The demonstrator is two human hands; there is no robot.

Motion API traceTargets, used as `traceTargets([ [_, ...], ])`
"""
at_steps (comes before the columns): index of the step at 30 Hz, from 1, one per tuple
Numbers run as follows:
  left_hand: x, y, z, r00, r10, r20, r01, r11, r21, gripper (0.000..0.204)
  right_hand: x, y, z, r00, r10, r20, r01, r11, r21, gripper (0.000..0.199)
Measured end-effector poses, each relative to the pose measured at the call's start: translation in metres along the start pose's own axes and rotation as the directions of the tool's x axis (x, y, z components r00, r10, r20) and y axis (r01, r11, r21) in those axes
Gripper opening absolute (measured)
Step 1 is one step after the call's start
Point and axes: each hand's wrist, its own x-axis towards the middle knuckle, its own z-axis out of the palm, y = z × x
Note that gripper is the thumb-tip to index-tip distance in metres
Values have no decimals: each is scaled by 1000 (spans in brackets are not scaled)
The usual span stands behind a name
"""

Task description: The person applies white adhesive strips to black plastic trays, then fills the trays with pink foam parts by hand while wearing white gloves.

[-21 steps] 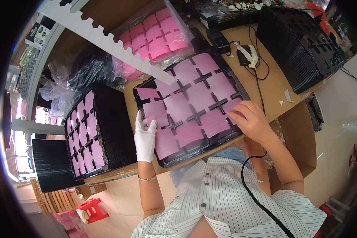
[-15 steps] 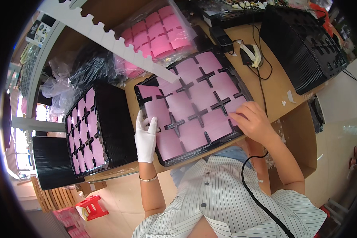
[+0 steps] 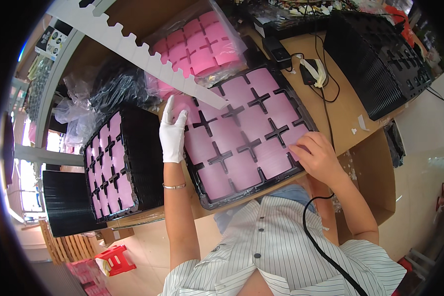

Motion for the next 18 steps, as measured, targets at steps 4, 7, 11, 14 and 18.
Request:
traceTargets([
  [4,-8,-6,1,993,-43,-106,85,898,431,78,2,-2,-1,1000,1,14,-1,1000,3,28],
  [7,-17,-7,0,976,196,-100,-69,703,708,71,4,-3,-1,1000,-1,26,1,1000,9,28],
  [11,-41,3,-12,864,500,-66,-240,522,819,52,9,-3,-6,997,-23,80,17,997,70,23],
  [14,-52,6,-13,856,516,-11,-338,576,744,28,23,9,-18,992,-75,105,44,961,275,20],
  [18,-36,6,0,921,365,136,-353,636,686,23,64,54,19,994,105,37,-111,924,367,24],
])
